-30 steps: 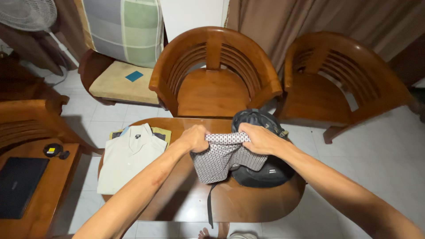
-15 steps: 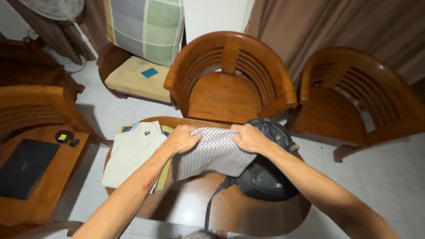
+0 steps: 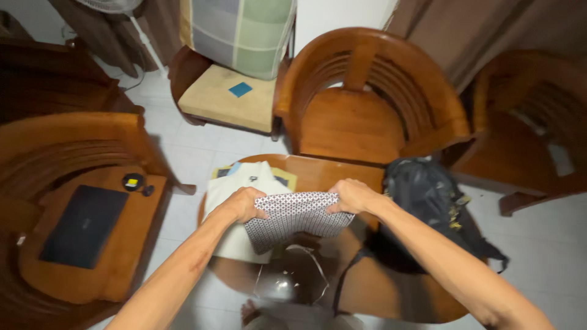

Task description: The person unpacks a backpack placed on a wooden table, removing a patterned shirt, a black t-shirt, a smartwatch, a wallet, and a small bottle. Each item is placed on the table after being taken out.

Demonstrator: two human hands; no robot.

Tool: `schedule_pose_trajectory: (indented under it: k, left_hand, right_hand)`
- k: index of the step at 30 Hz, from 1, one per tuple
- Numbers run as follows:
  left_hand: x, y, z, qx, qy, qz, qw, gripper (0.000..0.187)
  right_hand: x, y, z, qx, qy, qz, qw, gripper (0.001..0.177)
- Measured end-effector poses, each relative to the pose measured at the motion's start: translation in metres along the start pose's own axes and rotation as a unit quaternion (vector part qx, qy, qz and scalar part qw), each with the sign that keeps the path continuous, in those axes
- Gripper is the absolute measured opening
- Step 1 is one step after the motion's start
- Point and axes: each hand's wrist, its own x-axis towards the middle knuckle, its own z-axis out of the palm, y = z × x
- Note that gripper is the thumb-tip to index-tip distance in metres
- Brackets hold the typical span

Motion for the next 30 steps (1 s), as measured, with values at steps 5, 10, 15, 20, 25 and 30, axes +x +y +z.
schedule_pose_trajectory:
  k: [5, 10, 15, 20, 25, 30]
  left_hand:
    - [-0.011, -0.09, -0.029, 0.037, -0.028, -0.017, 0.999, 0.029]
    - [0.021, -0.168, -0.038, 0.033, 0.037, 0.113, 0.992, 0.029]
    - [0.071, -0.191, -0.053, -0.052, 0.094, 0.177, 0.978, 0.032]
    - [0.084, -0.165, -0.105, -0.103, 0.114, 0.214, 0.965, 0.029]
    - [0.074, -0.163, -0.125, -0.081, 0.279, 0.362, 0.886, 0.028]
    - [0.053, -0.225, -0.062, -0.079, 0.212, 0.242, 0.943, 0.053]
  right_hand:
    - [0.051, -0.055, 0.036, 0.081, -0.042, 0.035, 0.995, 0.031]
    - [0.09, -0.075, 0.067, 0.14, -0.006, 0.024, 0.99, 0.027]
    - [0.121, -0.07, 0.067, 0.098, 0.115, -0.043, 0.988, 0.019]
    - [0.136, -0.078, 0.031, 0.131, 0.188, -0.038, 0.973, 0.029]
    - [0.136, -0.096, 0.021, 0.046, 0.313, -0.116, 0.942, 0.051]
    - [0.141, -0.101, 0.081, -0.009, 0.236, -0.129, 0.963, 0.057]
